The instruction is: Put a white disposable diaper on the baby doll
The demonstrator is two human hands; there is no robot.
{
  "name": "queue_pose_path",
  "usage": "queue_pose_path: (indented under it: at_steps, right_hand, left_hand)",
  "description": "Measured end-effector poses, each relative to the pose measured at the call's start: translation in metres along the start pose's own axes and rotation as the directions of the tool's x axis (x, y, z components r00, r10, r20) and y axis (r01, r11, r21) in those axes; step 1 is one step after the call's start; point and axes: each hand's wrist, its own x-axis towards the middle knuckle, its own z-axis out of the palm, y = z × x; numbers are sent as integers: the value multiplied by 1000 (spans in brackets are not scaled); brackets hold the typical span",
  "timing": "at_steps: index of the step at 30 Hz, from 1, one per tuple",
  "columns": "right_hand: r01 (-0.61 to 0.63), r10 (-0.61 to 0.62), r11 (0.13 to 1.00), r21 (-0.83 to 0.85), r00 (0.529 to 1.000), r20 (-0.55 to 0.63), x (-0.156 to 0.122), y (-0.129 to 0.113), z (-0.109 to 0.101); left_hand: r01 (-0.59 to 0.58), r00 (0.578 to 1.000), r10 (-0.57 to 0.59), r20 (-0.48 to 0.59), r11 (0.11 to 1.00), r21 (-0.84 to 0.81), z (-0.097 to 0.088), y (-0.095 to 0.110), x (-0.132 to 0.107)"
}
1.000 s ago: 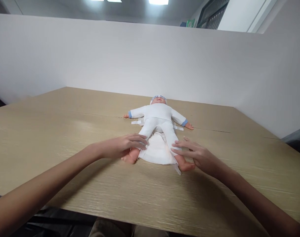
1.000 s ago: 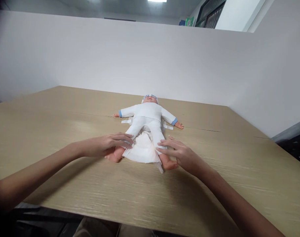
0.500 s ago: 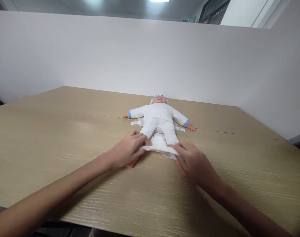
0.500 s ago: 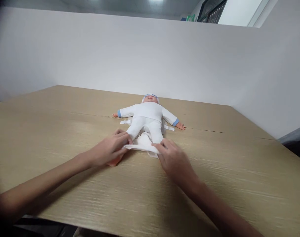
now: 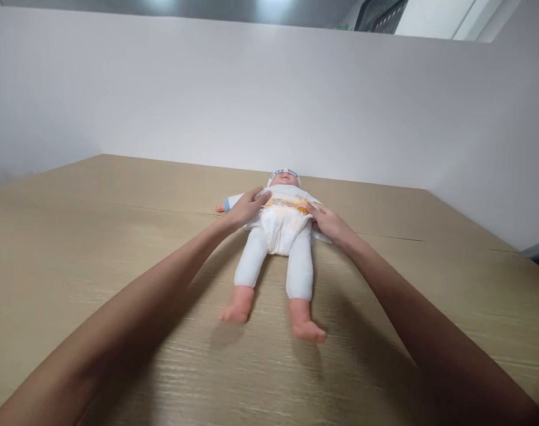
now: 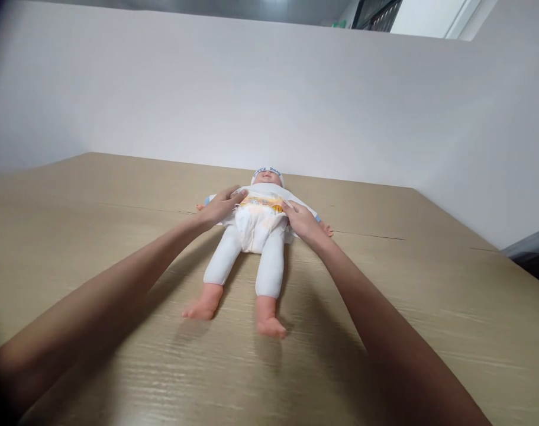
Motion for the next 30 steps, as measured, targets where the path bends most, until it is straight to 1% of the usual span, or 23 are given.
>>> queue_pose_path:
  at_steps: [2,3,4,6,8,9,10,11,12,14,15,16,18,20,22,23,25,26,28,30]
  right_hand:
    - [-52,49,997,65,997,53,0,4,0]
    - [-74,67,993,89,994,81,-4,4,-1]
    - [-95,82,989,116,990,114,-10,3,-2]
    - [-155,116,970,186,972,203,-25,-2,-6]
    - [-245,165,937,251,939,300,-41,-8,-10]
    - [-285,190,921,266,924,333,-47,-11,-12]
    - [-305,212,917,256,918,336,-51,-13,-13]
    - [-293,222,932,214,927,302,-55,-15,-14]
    - [-252,216,958,140,948,232,-57,-15,-15]
    - [-129,133,988,-85,990,42,-64,-12,-18]
    - [-73,65,975,-207,997,-44,-69,-10,-20]
    - [-30,-5,950,-312,994,-111,-76,-6,-23]
    - [22,-114,891,-453,978,-177,-94,3,-31]
    - [47,-166,844,-535,970,-177,-114,15,-38]
    - [54,-173,810,-584,973,-150,-130,28,-44]
    - [55,-169,800,-597,976,-135,-135,33,-45]
    - [50,-158,796,-604,979,-128,-140,42,-46]
    - [39,-147,800,-599,980,-133,-140,45,-45]
    - [-10,-92,820,-573,985,-149,-137,47,-45]
    - [-89,0,839,-537,987,-163,-134,47,-45]
  left_hand:
    - [37,998,-33,45,994,-100,0,-5,-5]
    - [73,994,-58,93,983,-171,-1,-5,-12]
    - [125,984,-87,158,959,-254,-1,-5,-19]
    - [244,946,-131,298,891,-383,-3,-2,-37]
    - [326,911,-166,377,850,-414,-6,2,-52]
    - [353,901,-190,390,843,-406,-6,3,-57]
    - [373,897,-218,386,841,-392,-7,4,-61]
    - [387,895,-246,371,841,-377,-7,4,-64]
    - [397,896,-271,351,844,-362,-8,4,-65]
    - [397,904,-303,300,856,-331,-11,3,-65]
    - [390,910,-308,277,863,-322,-14,3,-64]
    - [374,919,-305,249,874,-311,-18,4,-64]
    - [327,943,-296,153,909,-257,-28,13,-65]
    - [266,964,-264,37,955,-131,-36,28,-67]
    - [164,986,-163,-42,986,39,-37,50,-68]
    - [92,995,-88,-41,989,112,-33,61,-67]
    - [-84,996,80,26,971,225,-16,78,-65]
    - [-173,984,158,77,947,271,-4,83,-64]
    - [-326,943,271,195,872,366,23,85,-59]
    - [-416,907,317,279,785,460,45,78,-56]
